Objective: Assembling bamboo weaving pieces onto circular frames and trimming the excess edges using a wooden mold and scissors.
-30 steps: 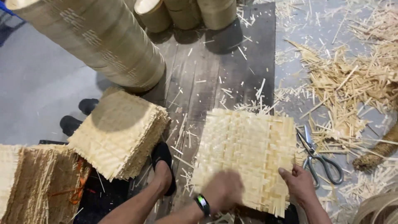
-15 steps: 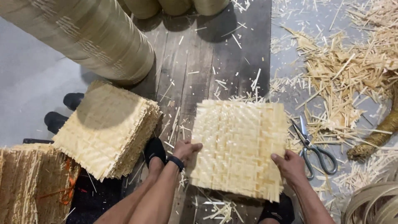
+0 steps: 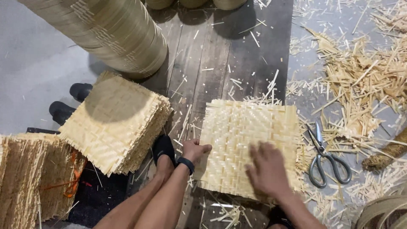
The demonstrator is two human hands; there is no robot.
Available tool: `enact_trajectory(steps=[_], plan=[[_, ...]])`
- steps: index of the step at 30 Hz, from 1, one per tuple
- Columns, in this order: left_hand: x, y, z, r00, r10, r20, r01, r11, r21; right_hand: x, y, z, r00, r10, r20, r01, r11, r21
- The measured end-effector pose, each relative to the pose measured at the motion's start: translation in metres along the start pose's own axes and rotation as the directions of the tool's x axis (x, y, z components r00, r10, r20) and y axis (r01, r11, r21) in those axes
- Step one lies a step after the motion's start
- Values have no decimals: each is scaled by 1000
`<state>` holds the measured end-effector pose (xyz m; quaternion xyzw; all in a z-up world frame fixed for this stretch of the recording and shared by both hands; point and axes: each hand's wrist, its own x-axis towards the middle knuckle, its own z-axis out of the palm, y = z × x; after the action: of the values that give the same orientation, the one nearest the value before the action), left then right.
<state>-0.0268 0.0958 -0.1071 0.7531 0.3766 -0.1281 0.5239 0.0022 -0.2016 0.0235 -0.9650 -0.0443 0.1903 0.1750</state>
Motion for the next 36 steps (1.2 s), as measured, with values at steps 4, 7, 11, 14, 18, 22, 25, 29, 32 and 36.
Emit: enact_trajectory(steps=[4, 7, 11, 14, 18, 22, 25, 29, 32, 36], plan=[[-78, 73, -4, 992, 24, -127, -25, 1000, -9, -8, -4, 23, 861, -507, -47, 476, 834, -279], [-138, 79, 40, 890, 387, -240, -393, 919, 25, -6, -5, 25, 875, -482, -39, 449, 840, -305], [-219, 95, 81, 445, 884, 139, -875, 398, 275, -9, 2, 37, 867, -494, -58, 457, 838, -298], [-200, 80, 83, 622, 782, 38, -766, 597, 241, 8, 10, 42, 852, -515, -96, 467, 830, -306], [-123, 95, 11, 997, 42, -72, -41, 999, 25, -1, 6, 38, 859, -503, -97, 458, 839, -294], [-19, 15, 5, 975, 175, -138, -187, 979, -83, 0, -3, 27, 886, -456, -86, 430, 877, -216], [-5, 1, 6, 982, 154, -114, -157, 988, -16, -1, 3, 31, 889, -446, -99, 424, 886, -186], [-19, 27, -1, 998, 24, -53, -17, 994, 111, 0, 7, 28, 846, -499, -185, 456, 859, -234], [49, -61, 15, 988, 158, 0, -157, 986, -48, -12, 24, 1, 885, -406, -227, 437, 893, 107], [74, -80, 9, 991, 130, 38, -131, 991, 15, -62, 85, -77, 797, -231, -558, 346, 932, 107]])
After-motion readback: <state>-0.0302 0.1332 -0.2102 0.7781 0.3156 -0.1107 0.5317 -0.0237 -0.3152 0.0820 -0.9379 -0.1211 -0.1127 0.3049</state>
